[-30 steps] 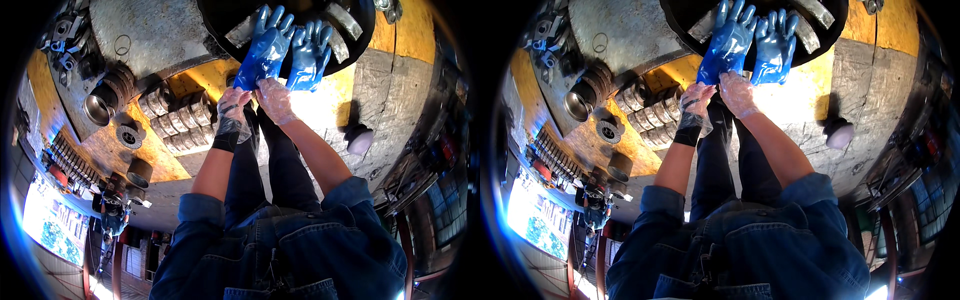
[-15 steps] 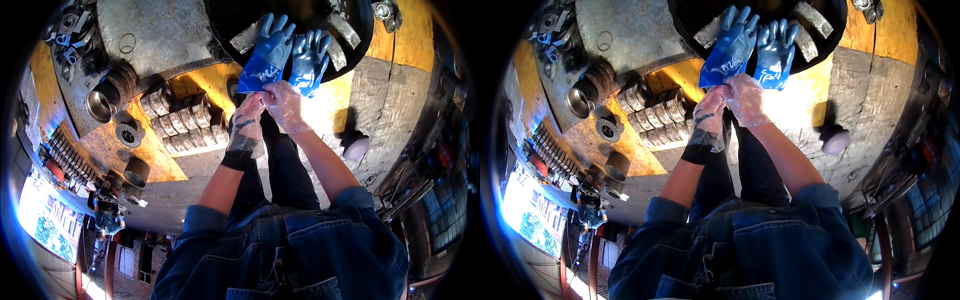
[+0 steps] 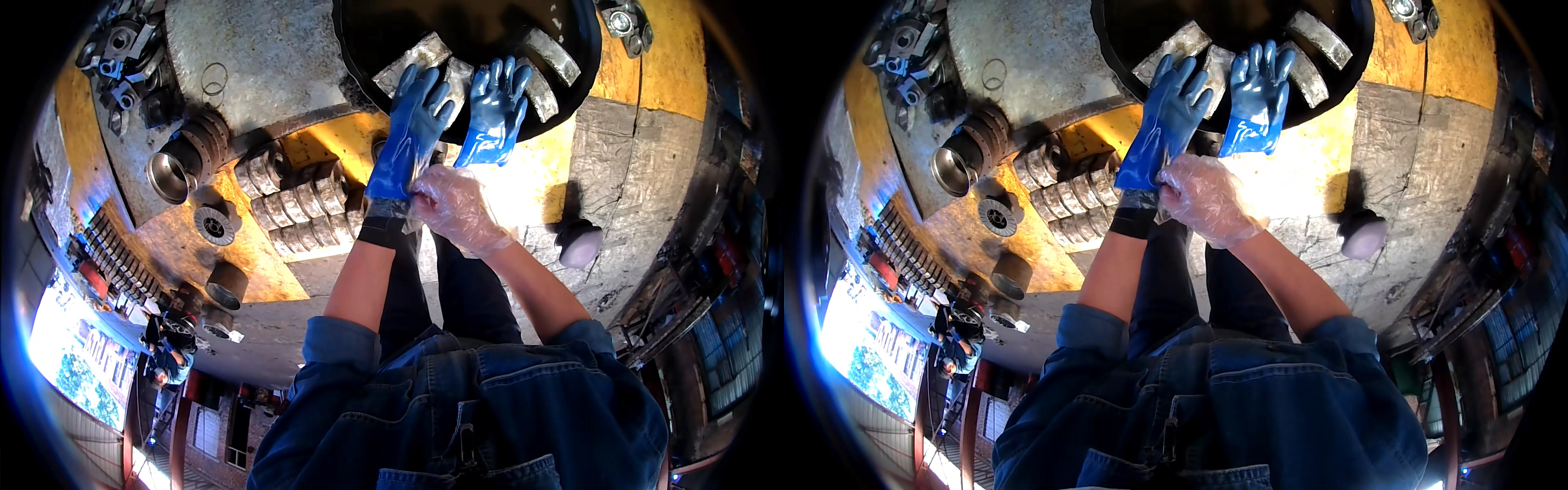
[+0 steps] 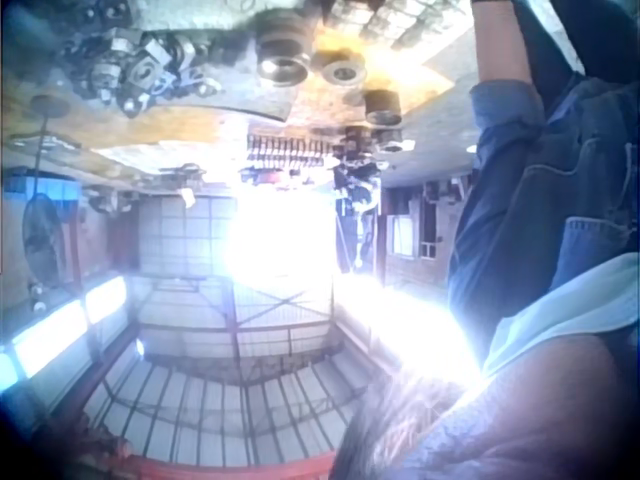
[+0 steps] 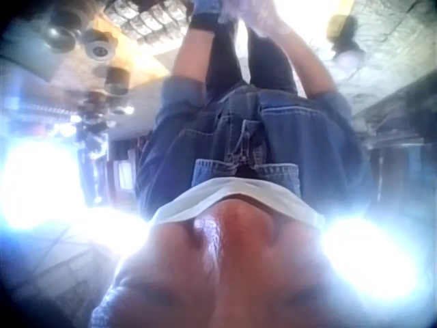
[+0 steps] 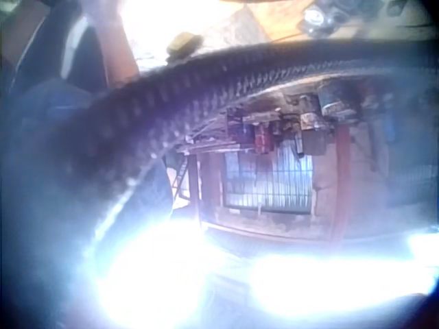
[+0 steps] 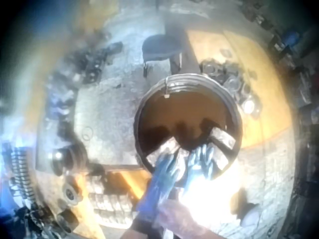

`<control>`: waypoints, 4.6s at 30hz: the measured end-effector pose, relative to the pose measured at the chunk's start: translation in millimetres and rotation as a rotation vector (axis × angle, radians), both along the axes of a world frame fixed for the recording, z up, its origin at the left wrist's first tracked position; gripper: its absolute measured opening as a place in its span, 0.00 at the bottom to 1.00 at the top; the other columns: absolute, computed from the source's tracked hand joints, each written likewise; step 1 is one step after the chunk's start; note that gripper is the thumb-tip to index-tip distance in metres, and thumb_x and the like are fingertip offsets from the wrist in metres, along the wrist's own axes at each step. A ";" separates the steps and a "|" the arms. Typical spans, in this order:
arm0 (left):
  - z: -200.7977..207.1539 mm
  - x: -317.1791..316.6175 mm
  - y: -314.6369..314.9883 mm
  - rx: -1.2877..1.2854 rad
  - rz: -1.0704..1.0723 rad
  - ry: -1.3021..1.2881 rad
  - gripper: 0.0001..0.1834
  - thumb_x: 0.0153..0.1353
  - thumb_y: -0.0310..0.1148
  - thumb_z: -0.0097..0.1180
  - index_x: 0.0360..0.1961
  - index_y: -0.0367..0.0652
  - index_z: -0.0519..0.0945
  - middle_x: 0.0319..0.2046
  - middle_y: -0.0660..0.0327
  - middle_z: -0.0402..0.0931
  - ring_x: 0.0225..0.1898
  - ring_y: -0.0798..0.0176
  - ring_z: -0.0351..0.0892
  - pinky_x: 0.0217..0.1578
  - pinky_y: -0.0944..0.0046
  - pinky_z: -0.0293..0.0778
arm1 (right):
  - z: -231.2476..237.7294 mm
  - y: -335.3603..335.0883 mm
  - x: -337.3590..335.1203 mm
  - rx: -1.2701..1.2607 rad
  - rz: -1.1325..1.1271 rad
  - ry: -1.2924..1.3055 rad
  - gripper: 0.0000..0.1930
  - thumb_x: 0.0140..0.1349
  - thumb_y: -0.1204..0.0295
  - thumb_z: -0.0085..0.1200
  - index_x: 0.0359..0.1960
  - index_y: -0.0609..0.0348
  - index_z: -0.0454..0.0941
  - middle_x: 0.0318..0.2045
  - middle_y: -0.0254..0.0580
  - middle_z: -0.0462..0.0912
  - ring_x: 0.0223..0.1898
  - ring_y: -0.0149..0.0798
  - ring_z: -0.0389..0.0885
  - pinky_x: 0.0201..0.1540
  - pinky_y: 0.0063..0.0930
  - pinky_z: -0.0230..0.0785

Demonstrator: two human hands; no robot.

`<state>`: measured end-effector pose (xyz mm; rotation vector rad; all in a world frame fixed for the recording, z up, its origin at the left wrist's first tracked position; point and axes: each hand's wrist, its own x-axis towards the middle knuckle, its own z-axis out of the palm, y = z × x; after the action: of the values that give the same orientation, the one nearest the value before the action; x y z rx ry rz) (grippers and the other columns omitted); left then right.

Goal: The person puts on blue gloves, sits on the floor, and uses a brush to clean a metal part submerged in a bin of liquid, then lifts the part to continue cleaning it.

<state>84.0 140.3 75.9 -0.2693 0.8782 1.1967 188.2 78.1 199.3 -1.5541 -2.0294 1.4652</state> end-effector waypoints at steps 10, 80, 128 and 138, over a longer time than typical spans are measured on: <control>-6.6 -13.6 -20.4 0.055 -0.583 0.345 0.39 0.73 0.43 0.63 0.80 0.52 0.62 0.74 0.57 0.69 0.74 0.54 0.69 0.72 0.45 0.62 | -6.9 -9.7 2.5 -0.019 0.057 0.148 0.08 0.58 0.74 0.62 0.39 0.59 0.86 0.34 0.48 0.84 0.37 0.53 0.85 0.44 0.46 0.79; 185.9 -558.7 -188.8 -0.627 0.171 0.566 0.30 0.82 0.54 0.35 0.71 0.46 0.73 0.66 0.50 0.78 0.60 0.44 0.82 0.57 0.45 0.76 | 116.2 106.3 80.3 0.073 -0.774 -0.845 0.19 0.61 0.56 0.59 0.35 0.62 0.86 0.35 0.60 0.89 0.40 0.61 0.89 0.47 0.52 0.78; 288.0 -73.8 638.6 0.095 -1.796 0.151 0.33 0.77 0.59 0.49 0.76 0.56 0.68 0.73 0.56 0.72 0.67 0.46 0.78 0.60 0.41 0.79 | 362.5 359.0 -80.4 0.256 -1.790 -0.384 0.08 0.67 0.70 0.64 0.39 0.61 0.81 0.27 0.44 0.83 0.29 0.39 0.82 0.38 0.35 0.76; 286.9 77.4 523.0 -0.490 -2.145 -0.314 0.40 0.66 0.73 0.54 0.65 0.53 0.75 0.64 0.57 0.75 0.64 0.42 0.74 0.67 0.32 0.71 | 437.5 399.0 -70.4 0.377 -1.931 -0.409 0.09 0.61 0.74 0.69 0.39 0.60 0.82 0.30 0.39 0.82 0.33 0.35 0.82 0.40 0.30 0.76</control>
<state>161.4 663.3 362.7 0.1659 0.6341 -1.0306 117.8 477.1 636.8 -2.2747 -0.0926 -0.0310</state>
